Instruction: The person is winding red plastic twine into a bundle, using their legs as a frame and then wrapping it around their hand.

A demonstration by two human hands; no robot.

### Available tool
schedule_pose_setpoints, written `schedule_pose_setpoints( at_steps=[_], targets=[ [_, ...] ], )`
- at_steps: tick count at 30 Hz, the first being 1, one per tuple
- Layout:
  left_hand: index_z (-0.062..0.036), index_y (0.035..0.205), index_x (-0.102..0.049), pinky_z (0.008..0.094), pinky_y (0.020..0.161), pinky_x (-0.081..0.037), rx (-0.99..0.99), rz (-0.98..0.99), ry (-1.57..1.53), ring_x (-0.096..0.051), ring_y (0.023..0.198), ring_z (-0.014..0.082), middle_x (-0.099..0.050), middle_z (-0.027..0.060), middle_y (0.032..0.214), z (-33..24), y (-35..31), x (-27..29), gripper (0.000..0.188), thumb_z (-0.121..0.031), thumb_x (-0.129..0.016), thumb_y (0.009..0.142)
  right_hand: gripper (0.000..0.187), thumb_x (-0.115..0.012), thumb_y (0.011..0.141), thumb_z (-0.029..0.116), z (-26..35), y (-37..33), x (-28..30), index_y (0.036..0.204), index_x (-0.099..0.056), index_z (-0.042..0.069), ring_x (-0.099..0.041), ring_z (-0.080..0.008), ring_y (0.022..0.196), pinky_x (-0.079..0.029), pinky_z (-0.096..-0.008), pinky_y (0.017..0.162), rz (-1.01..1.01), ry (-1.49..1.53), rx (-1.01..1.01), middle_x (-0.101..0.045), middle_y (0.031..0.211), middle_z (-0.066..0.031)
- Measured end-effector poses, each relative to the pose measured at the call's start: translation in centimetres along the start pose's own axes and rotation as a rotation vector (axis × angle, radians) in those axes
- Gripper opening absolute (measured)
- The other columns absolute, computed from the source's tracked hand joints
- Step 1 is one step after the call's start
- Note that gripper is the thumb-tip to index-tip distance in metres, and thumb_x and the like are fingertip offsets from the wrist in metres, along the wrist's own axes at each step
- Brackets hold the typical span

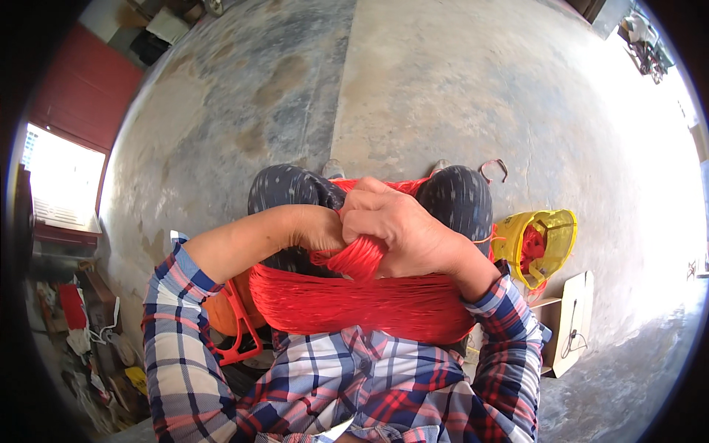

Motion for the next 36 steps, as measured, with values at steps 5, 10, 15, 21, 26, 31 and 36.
schedule_pose_setpoints(
  at_steps=[5,10,15,21,26,31,36],
  targets=[
    [-0.0067,0.11,-0.067,0.0305,0.084,-0.047,0.013,0.037,-0.124,-0.058,0.097,0.0163,-0.065,0.0084,0.102,-1.4,0.0,-0.8,0.043,-0.036,-0.075,0.079,0.041,-0.074,0.042,0.001,-0.8,-0.5,0.4,0.078,-0.056,0.01,-0.052,-0.0246,0.09,-0.042,-0.0354,0.081,0.014,0.196,-0.018,-0.056,0.09,-0.0036],
    [-0.0076,0.118,-0.063,0.0313,0.09,-0.047,-0.13,0.049,-0.091,-0.058,0.105,0.0174,-0.065,0.0082,0.109,-2.3,-0.1,-2.0,0.049,-0.032,-0.077,0.078,0.031,-0.077,0.061,0.009,-2.4,-1.2,0.2,0.086,-0.059,0.009,-0.052,-0.0193,0.093,-0.041,-0.033,0.083,-0.02,0.531,-0.046,-0.055,0.099,-0.0073],
    [-0.0032,0.14,-0.039,0.0333,0.106,-0.04,-0.641,0.191,0.331,-0.049,0.126,0.0193,-0.052,0.0128,0.135,-5.8,-1.3,-0.8,0.059,-0.007,-0.065,0.087,0.059,-0.071,0.072,0.021,-4.0,-2.6,-1.1,0.123,-0.049,0.0,-0.051,-0.0244,0.111,-0.039,-0.0354,0.099,-0.072,1.201,-0.299,-0.055,0.113,-0.0103],
    [-0.0047,0.137,-0.043,0.0348,0.098,-0.045,-0.502,-0.165,-0.749,-0.051,0.124,0.0289,-0.049,0.0172,0.138,-6.7,-1.9,7.2,0.058,-0.022,-0.064,0.086,0.055,-0.038,0.099,0.048,-6.7,-4.7,-2.1,0.121,-0.055,0.001,-0.057,-0.0173,0.07,-0.045,-0.0276,0.069,-0.092,1.401,-0.533,-0.062,0.088,-0.0087],
    [-0.0022,0.131,-0.048,0.0324,0.095,-0.046,-0.551,-0.78,-0.676,-0.053,0.118,0.032,-0.053,0.0215,0.129,-3.9,-2.6,13.5,0.059,-0.025,-0.066,0.08,0.04,-0.047,0.1,0.039,-4.0,-4.1,-1.5,0.075,-0.056,0.008,-0.032,-0.0048,0.052,-0.024,-0.0216,0.048,-0.023,0.848,-0.731,-0.038,0.057,0.0055],
    [-0.0045,0.081,-0.068,0.0417,0.063,-0.051,0.205,-0.205,1.098,-0.064,0.062,0.0299,-0.066,0.0149,0.066,-3.9,-0.3,5.9,0.017,-0.018,-0.069,0.07,0.035,-0.05,0.099,0.034,-4.9,-4.5,3.5,0.076,-0.056,0.009,-0.03,-0.005,0.051,-0.025,-0.0221,0.047,-0.346,0.908,-0.649,-0.037,0.059,0.0069],
    [-0.0027,0.107,-0.06,0.036,0.084,-0.048,-0.683,-0.091,0.509,-0.055,0.106,0.0253,-0.052,0.0145,0.117,-10.5,-4.1,2.8,0.042,-0.028,-0.072,0.075,0.036,-0.051,0.099,0.037,-8.0,-4.7,1.3,0.078,-0.055,0.008,-0.036,-0.0051,0.054,-0.032,-0.0224,0.049,-0.526,0.762,-0.619,-0.04,0.06,0.0064]
  ],
)
Point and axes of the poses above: each hand's wrist, its own y-axis towards the middle knuckle, its own x-axis out of the back of the hand, z = x × y, the point moved 7 cm from there along y, towards the middle knuckle
